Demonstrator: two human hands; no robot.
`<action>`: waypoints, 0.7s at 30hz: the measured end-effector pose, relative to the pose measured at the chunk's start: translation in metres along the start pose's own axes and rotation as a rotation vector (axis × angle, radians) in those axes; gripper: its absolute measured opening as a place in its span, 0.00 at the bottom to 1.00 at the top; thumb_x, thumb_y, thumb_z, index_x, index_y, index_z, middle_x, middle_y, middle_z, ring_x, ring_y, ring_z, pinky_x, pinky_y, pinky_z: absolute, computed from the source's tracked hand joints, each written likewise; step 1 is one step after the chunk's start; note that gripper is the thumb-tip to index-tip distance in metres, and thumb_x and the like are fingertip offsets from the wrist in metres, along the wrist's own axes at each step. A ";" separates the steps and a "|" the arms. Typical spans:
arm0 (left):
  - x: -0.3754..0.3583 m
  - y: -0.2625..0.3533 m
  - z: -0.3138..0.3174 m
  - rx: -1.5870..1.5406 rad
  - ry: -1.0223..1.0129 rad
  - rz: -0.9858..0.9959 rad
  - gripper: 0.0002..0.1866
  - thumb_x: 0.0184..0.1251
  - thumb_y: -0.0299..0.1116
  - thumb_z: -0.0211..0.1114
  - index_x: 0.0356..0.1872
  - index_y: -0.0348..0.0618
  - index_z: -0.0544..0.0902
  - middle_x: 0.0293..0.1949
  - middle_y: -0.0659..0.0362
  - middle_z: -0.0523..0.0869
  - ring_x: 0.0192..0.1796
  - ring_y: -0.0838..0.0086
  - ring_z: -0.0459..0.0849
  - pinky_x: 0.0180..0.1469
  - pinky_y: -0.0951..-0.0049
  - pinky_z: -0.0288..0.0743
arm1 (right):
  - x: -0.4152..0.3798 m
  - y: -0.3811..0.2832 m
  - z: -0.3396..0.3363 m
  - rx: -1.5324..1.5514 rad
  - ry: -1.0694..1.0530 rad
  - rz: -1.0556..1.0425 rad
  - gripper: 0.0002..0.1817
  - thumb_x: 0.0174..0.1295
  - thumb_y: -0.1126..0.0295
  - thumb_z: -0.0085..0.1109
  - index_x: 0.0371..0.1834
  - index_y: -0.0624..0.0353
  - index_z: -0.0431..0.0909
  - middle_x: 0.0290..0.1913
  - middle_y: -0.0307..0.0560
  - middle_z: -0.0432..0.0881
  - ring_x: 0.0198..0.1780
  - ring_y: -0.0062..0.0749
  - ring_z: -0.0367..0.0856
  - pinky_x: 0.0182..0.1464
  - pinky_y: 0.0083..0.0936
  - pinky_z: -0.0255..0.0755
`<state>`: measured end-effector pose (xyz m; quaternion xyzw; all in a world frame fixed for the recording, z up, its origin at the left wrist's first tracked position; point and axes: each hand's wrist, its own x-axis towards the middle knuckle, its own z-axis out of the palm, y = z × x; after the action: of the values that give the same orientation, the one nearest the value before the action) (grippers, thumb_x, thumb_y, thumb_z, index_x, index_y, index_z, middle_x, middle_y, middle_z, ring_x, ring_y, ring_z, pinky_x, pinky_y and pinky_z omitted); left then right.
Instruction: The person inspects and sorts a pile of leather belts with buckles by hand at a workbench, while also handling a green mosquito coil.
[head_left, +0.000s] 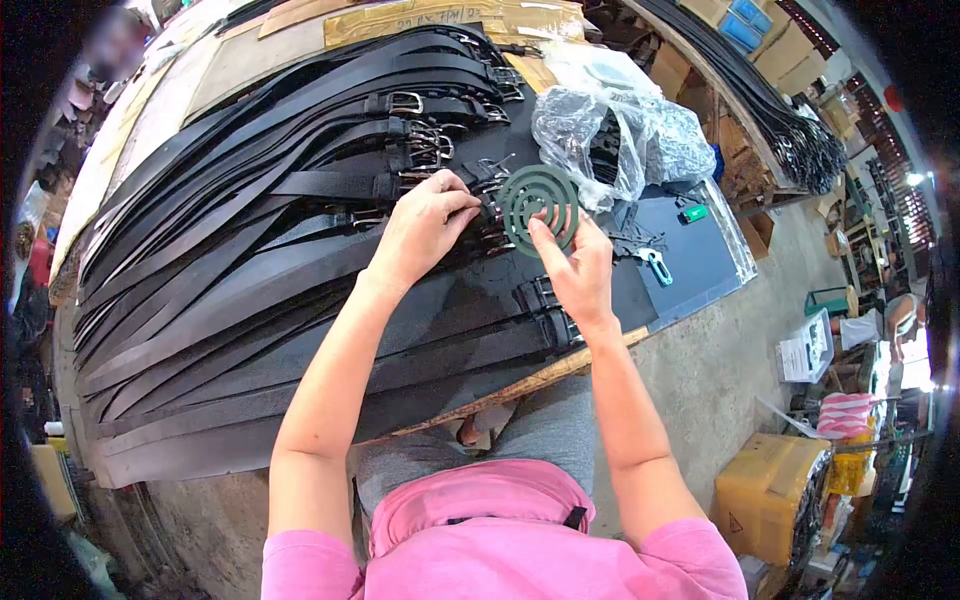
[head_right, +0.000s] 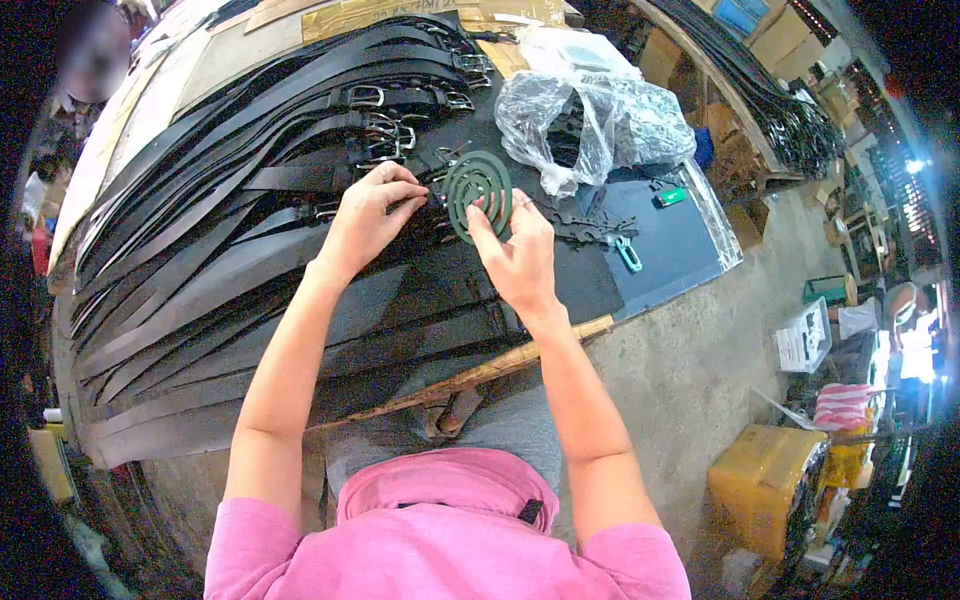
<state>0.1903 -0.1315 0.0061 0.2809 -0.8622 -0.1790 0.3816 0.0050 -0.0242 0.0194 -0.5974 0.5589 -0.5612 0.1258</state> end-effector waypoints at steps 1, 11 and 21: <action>0.002 0.000 -0.002 0.047 -0.033 0.051 0.06 0.58 0.24 0.70 0.36 0.36 0.87 0.39 0.54 0.84 0.43 0.60 0.85 0.47 0.67 0.80 | -0.002 0.000 0.002 0.011 0.030 0.010 0.02 0.61 0.77 0.63 0.35 0.64 0.81 0.34 0.51 0.83 0.36 0.42 0.83 0.39 0.33 0.74; 0.014 -0.001 -0.002 0.306 -0.110 0.321 0.05 0.57 0.27 0.67 0.31 0.40 0.79 0.33 0.55 0.78 0.37 0.59 0.82 0.39 0.61 0.78 | -0.007 0.001 0.007 0.010 0.042 0.018 0.03 0.60 0.77 0.63 0.35 0.65 0.81 0.34 0.53 0.83 0.36 0.46 0.83 0.40 0.35 0.74; 0.007 -0.002 0.002 0.300 0.004 0.319 0.06 0.56 0.27 0.68 0.29 0.41 0.78 0.32 0.56 0.77 0.37 0.63 0.83 0.42 0.65 0.79 | -0.008 0.004 0.014 -0.030 0.017 -0.084 0.04 0.59 0.78 0.63 0.35 0.65 0.79 0.34 0.54 0.81 0.35 0.49 0.80 0.38 0.37 0.73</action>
<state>0.1852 -0.1375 0.0075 0.1948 -0.9120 0.0147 0.3606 0.0163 -0.0254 0.0074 -0.6174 0.5425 -0.5628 0.0883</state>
